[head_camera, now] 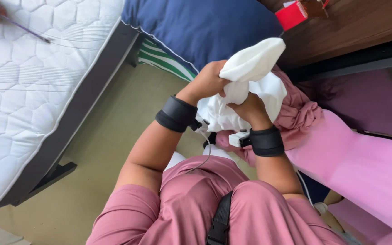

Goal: The person folds a pink duvet and a white sheet on a bed, then stacks several pillows on the floor beside the bed. The person uses their hands to gather and fold the bedding items and to move the pillows.

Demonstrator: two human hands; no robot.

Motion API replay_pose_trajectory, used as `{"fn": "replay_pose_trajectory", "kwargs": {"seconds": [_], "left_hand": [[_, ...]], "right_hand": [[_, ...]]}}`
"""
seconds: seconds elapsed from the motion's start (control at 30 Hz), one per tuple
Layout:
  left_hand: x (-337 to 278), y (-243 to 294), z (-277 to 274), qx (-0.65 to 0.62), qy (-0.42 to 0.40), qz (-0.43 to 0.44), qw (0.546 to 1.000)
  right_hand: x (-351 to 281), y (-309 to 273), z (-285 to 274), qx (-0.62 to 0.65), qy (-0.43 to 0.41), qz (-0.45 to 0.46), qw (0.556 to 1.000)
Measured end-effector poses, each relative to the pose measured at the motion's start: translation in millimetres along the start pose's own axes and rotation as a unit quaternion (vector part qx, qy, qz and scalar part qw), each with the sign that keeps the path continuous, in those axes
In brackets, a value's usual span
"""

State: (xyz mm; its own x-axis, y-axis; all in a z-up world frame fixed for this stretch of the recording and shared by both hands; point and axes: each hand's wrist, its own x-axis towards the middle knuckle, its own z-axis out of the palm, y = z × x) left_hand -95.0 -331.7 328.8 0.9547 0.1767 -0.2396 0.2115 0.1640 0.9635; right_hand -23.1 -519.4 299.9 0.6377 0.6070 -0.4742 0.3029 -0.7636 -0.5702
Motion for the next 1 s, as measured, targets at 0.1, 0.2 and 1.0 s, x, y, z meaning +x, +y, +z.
{"fn": "replay_pose_trajectory", "kwargs": {"seconds": [0.1, 0.2, 1.0], "left_hand": [[-28, 18, -38, 0.035, 0.015, 0.017, 0.999], [-53, 12, -78, 0.023, 0.100, 0.024, 0.994], [-191, -78, -314, 0.215, 0.301, -0.024, 0.929]], "right_hand": [[-11, -34, 17, -0.008, 0.016, -0.045, 0.999], [-16, -64, 40, 0.016, 0.037, -0.071, 0.997], [60, -274, 159, 0.140, 0.020, -0.284, 0.948]]}}
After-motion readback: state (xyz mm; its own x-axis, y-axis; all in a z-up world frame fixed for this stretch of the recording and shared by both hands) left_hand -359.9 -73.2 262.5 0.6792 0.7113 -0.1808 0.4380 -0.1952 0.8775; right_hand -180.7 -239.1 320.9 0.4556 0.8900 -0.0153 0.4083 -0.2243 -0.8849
